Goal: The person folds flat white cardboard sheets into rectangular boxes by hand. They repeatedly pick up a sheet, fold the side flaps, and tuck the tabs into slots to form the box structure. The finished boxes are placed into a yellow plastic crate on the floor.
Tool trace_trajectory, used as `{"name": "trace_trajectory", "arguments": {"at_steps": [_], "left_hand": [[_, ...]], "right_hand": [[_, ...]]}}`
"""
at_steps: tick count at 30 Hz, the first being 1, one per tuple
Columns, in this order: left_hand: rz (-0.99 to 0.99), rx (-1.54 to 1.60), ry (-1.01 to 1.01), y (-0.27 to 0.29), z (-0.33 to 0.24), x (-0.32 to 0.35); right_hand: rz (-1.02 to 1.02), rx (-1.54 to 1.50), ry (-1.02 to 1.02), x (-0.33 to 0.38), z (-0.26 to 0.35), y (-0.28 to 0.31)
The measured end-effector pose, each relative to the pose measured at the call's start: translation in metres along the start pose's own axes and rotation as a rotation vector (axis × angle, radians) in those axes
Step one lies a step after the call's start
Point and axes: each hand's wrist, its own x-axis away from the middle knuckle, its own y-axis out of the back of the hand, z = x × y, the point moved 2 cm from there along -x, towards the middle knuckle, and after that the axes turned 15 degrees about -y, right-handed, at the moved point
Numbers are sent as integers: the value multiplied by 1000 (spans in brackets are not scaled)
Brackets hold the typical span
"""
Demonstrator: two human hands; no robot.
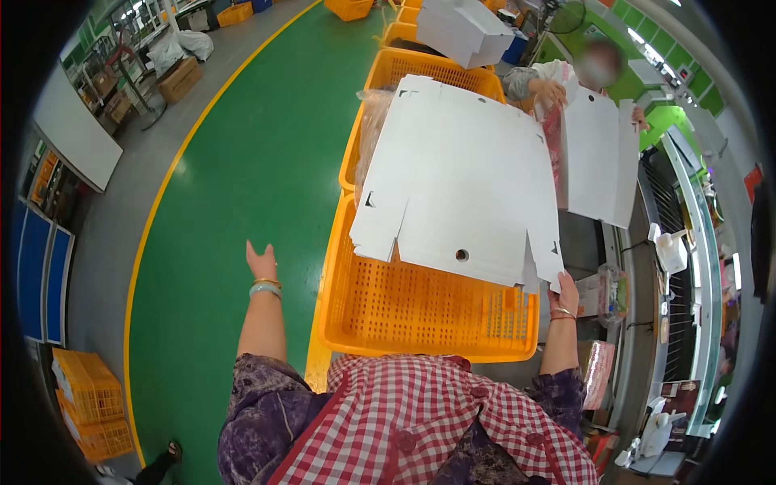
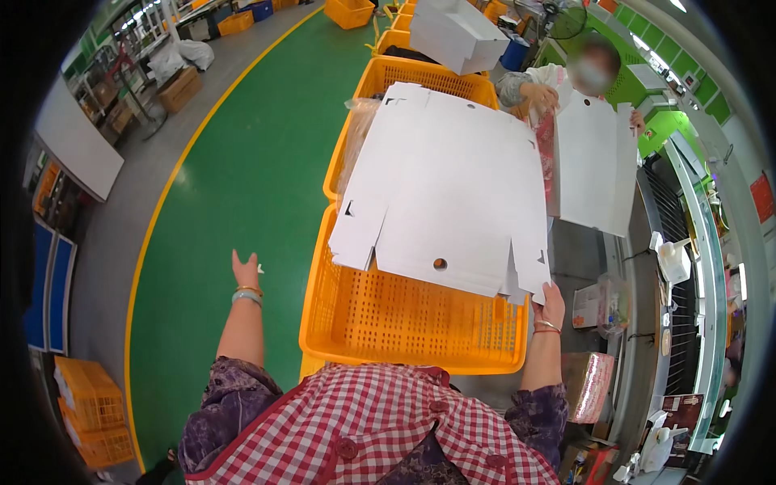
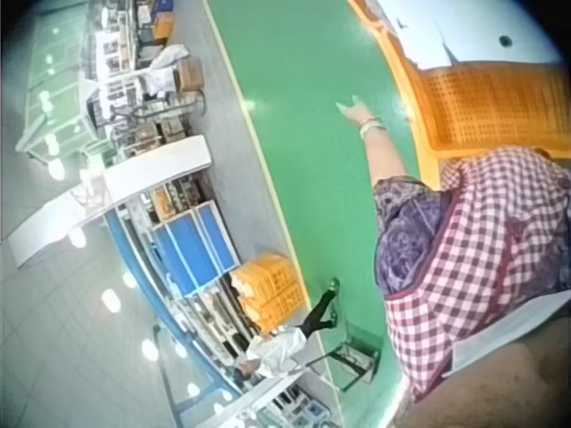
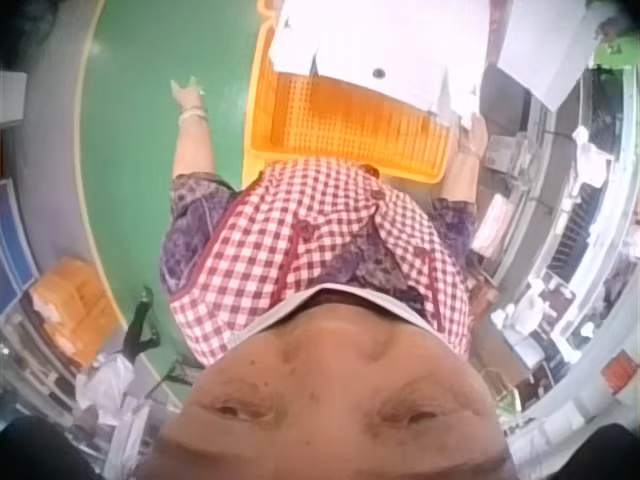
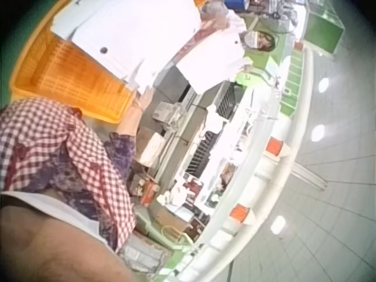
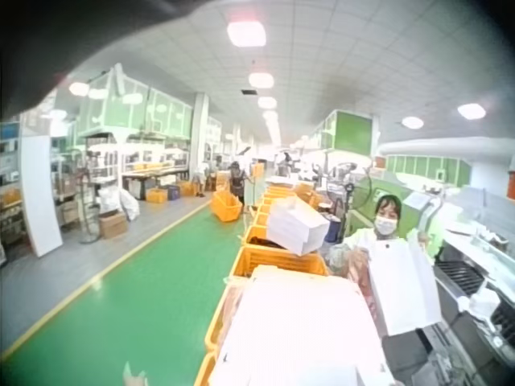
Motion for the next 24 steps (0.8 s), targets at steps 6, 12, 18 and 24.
{"name": "trace_trajectory", "arguments": {"at_steps": [6, 12, 18, 24], "left_hand": [[558, -345, -743, -44, -158, 124], [764, 124, -609, -67, -198, 150], [939, 414, -704, -23, -237, 156], [441, 740, -159, 44, -288, 182]], "right_hand": [[69, 22, 21, 119, 19, 33], [68, -74, 23, 170, 26, 60], [105, -207, 97, 267, 60, 47], [360, -144, 373, 337, 85, 72]]}}
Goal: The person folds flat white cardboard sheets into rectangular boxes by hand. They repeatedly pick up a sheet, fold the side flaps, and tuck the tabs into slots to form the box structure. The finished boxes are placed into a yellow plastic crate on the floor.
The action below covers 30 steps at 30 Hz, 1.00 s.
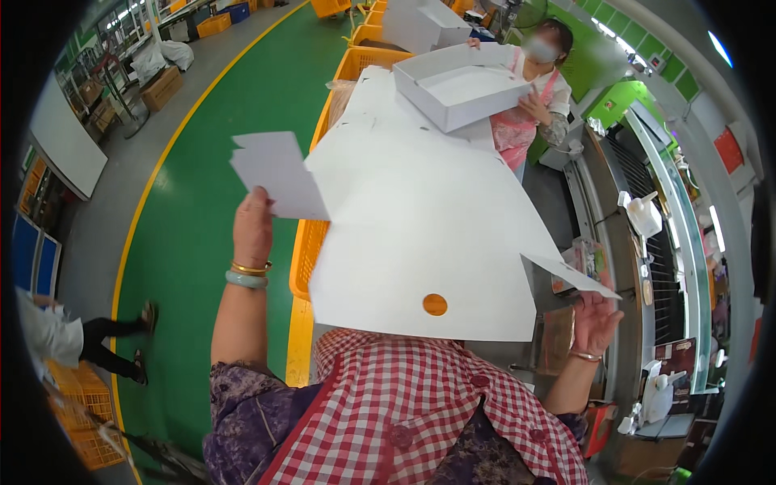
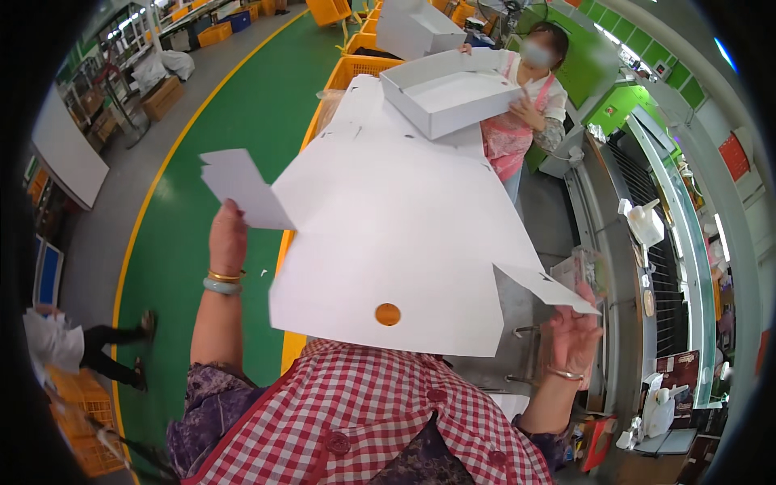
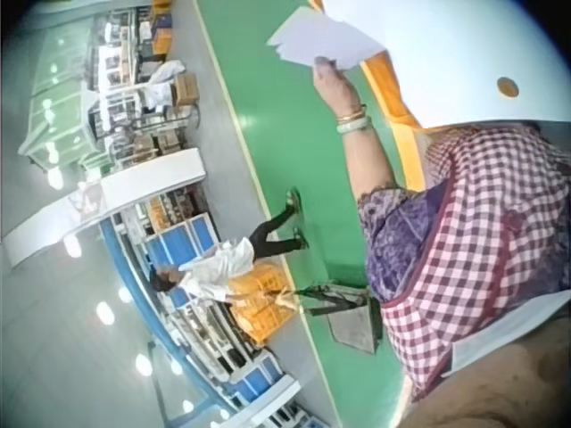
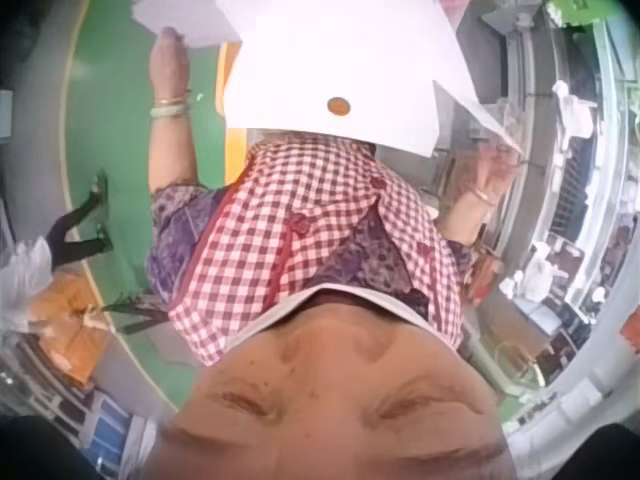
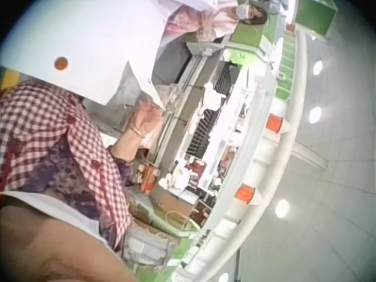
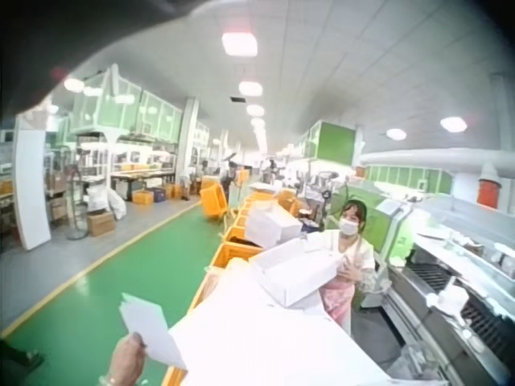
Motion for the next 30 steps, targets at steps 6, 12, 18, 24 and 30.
{"name": "trace_trajectory", "arguments": {"at_steps": [6, 12, 18, 24, 30], "left_hand": [[-5, 91, -180, -15, -67, 61], [116, -283, -228, 0, -127, 125], [232, -339, -10, -62, -200, 157], [852, -670, -414, -111, -215, 144], [1018, -671, -488, -129, -224, 129]], "right_hand": [[-213, 868, 439, -1, 25, 20], [149, 527, 216, -23, 9, 40], [238, 645, 85, 12, 27, -28], [472, 1046, 477, 38, 27, -113], [482, 1087, 442, 43, 43, -140]]}}
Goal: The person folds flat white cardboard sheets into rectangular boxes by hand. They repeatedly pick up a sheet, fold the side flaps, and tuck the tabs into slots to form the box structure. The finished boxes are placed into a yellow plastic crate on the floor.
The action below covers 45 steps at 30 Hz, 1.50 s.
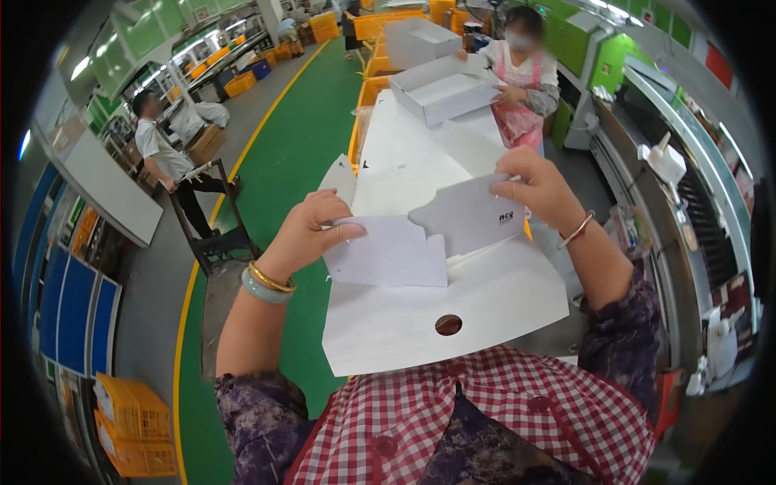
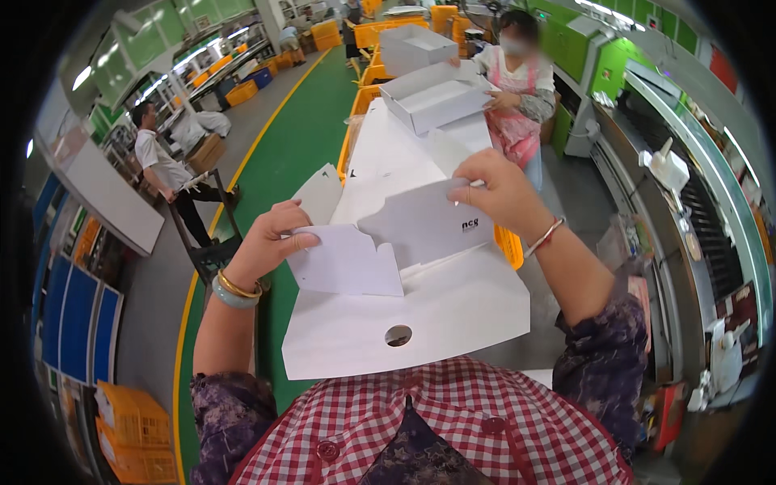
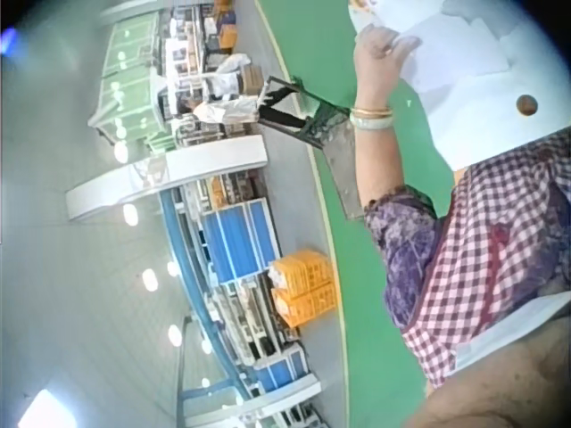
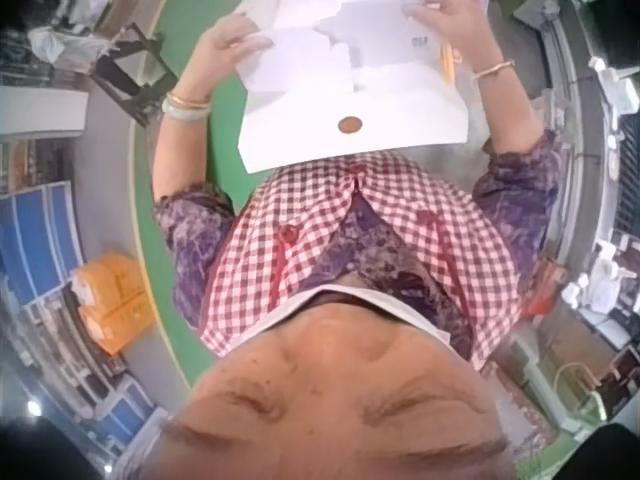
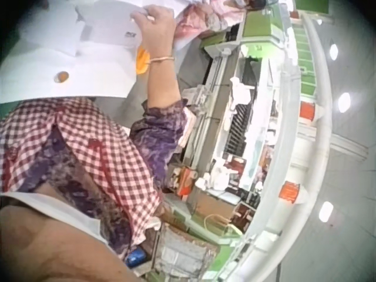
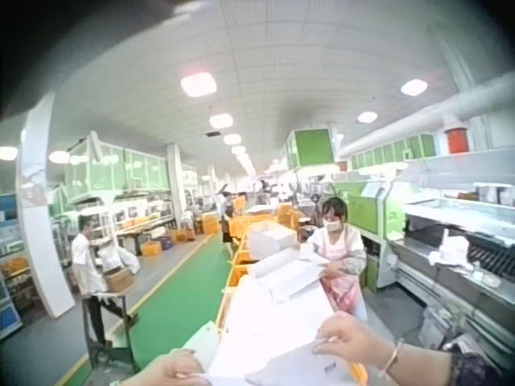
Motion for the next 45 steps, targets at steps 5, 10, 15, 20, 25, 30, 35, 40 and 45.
{"name": "trace_trajectory", "arguments": {"at_steps": [5, 10, 15, 20, 25, 30, 35, 40, 45], "left_hand": [[2, 173, 128, 6, 10, 13], [125, 134, 11, -1, 4, 19], [245, 53, -10, -28, -9, 29], [350, -90, -18, -42, -37, 17], [363, -76, -93, -45, -34, -2], [404, -72, -186, -43, -33, -26], [487, 47, -119, -37, -28, -45], [508, 151, -15, -32, -24, -41], [517, 129, -132, -35, -25, -47]], "right_hand": [[-55, 2, 49, 8, 18, 6], [388, 561, -56, 35, 47, -20], [517, 368, -96, 76, 17, -38], [319, 284, -108, 83, 17, -44], [261, 187, -129, 74, 27, -32], [251, 84, -85, 64, 32, -16], [266, 132, -98, 57, 41, -3], [225, 36, -27, 58, 47, 5], [303, 252, 61, 57, 58, -16]]}}
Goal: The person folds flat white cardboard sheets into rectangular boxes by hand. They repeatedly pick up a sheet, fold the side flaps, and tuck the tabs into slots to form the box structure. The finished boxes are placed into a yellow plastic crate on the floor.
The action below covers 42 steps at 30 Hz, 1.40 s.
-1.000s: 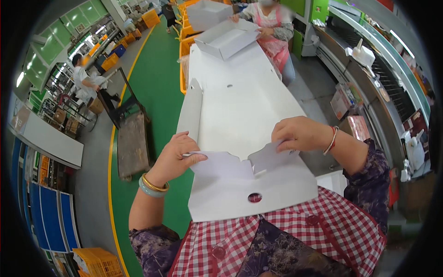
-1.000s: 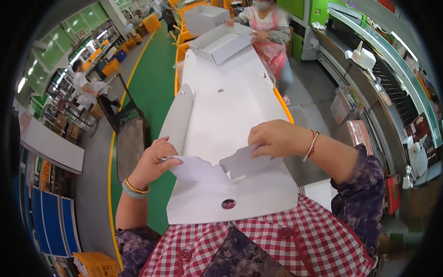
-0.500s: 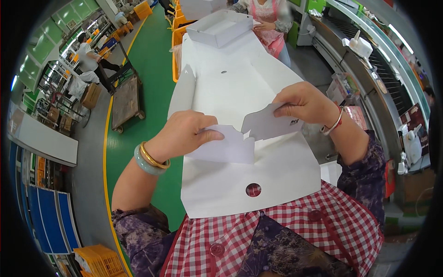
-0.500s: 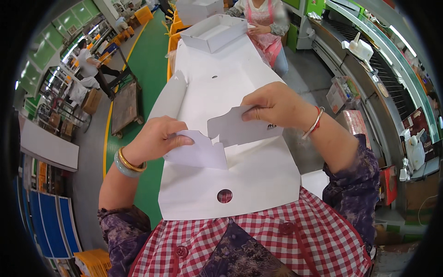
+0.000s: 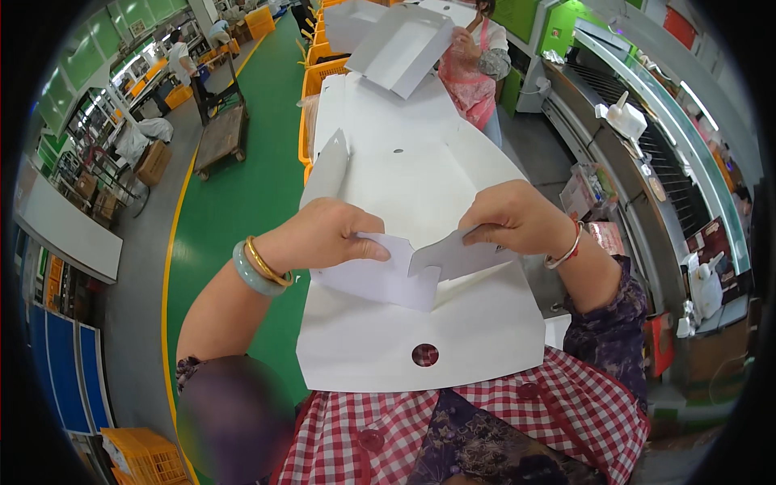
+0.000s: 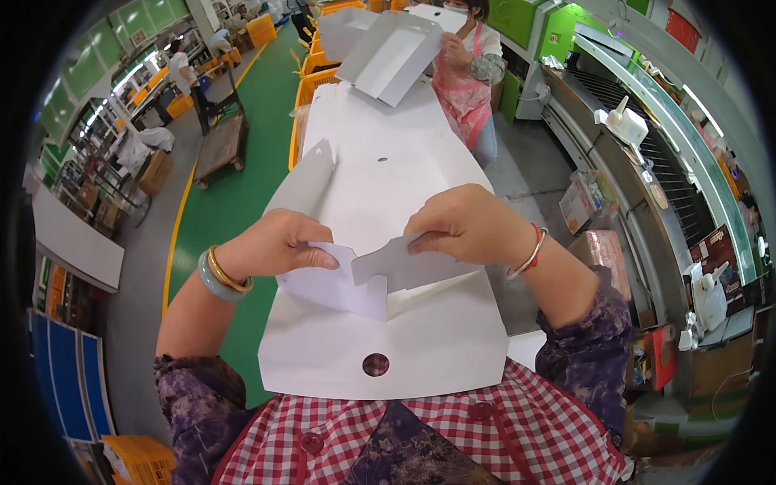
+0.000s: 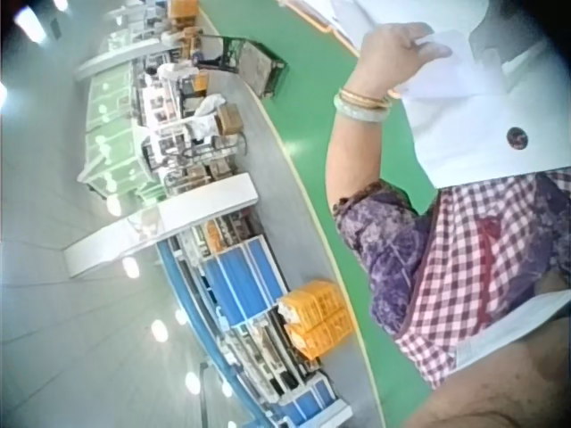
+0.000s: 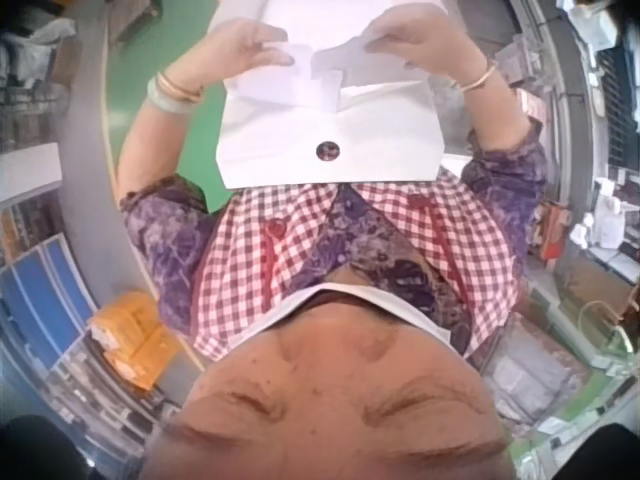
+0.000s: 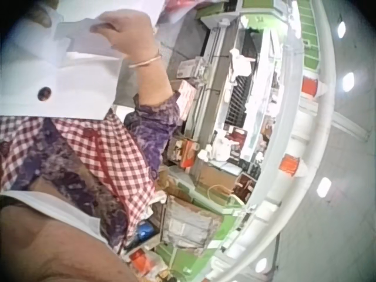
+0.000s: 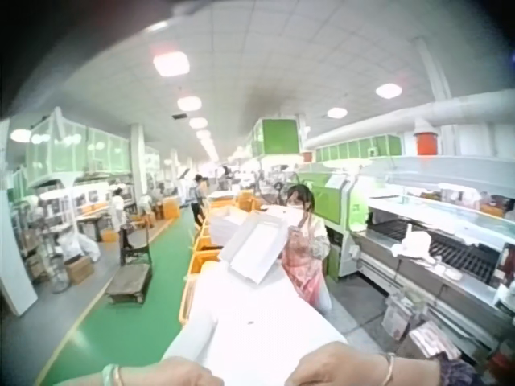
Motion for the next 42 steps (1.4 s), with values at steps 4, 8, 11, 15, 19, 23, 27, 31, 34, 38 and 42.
{"name": "trace_trajectory", "arguments": {"at_steps": [4, 8, 11, 15, 19, 23, 27, 31, 34, 38, 42], "left_hand": [[29, 5, 14, 4, -3, -3], [-27, 67, 45, -4, -6, 5], [-78, 63, 72, -13, -10, 12], [-178, 37, 88, -25, -12, 20], [-174, -8, 60, -27, -16, 20], [-219, -19, 78, -33, -16, 21], [-204, -50, 115, -34, -20, 23], [-158, -130, 98, -21, -15, 33], [-156, -461, 106, -15, -21, 53], [-169, -575, 239, -46, -27, 67], [-202, -567, 171, -61, -19, 77]], "right_hand": [[27, 57, 5, -5, 9, -4], [81, 65, -15, -6, 19, -5], [80, 88, -40, -1, 18, -12], [116, 49, -86, 6, 20, -23], [182, 77, -85, 7, 15, -32], [211, 76, -114, 8, 12, -35], [175, 47, -118, 14, 11, -36], [131, 156, -162, 21, 5, -31], [61, 200, -241, 38, -7, -21], [-58, 212, -198, 61, -26, -26], [11, 110, -200, 71, -35, -38]]}}
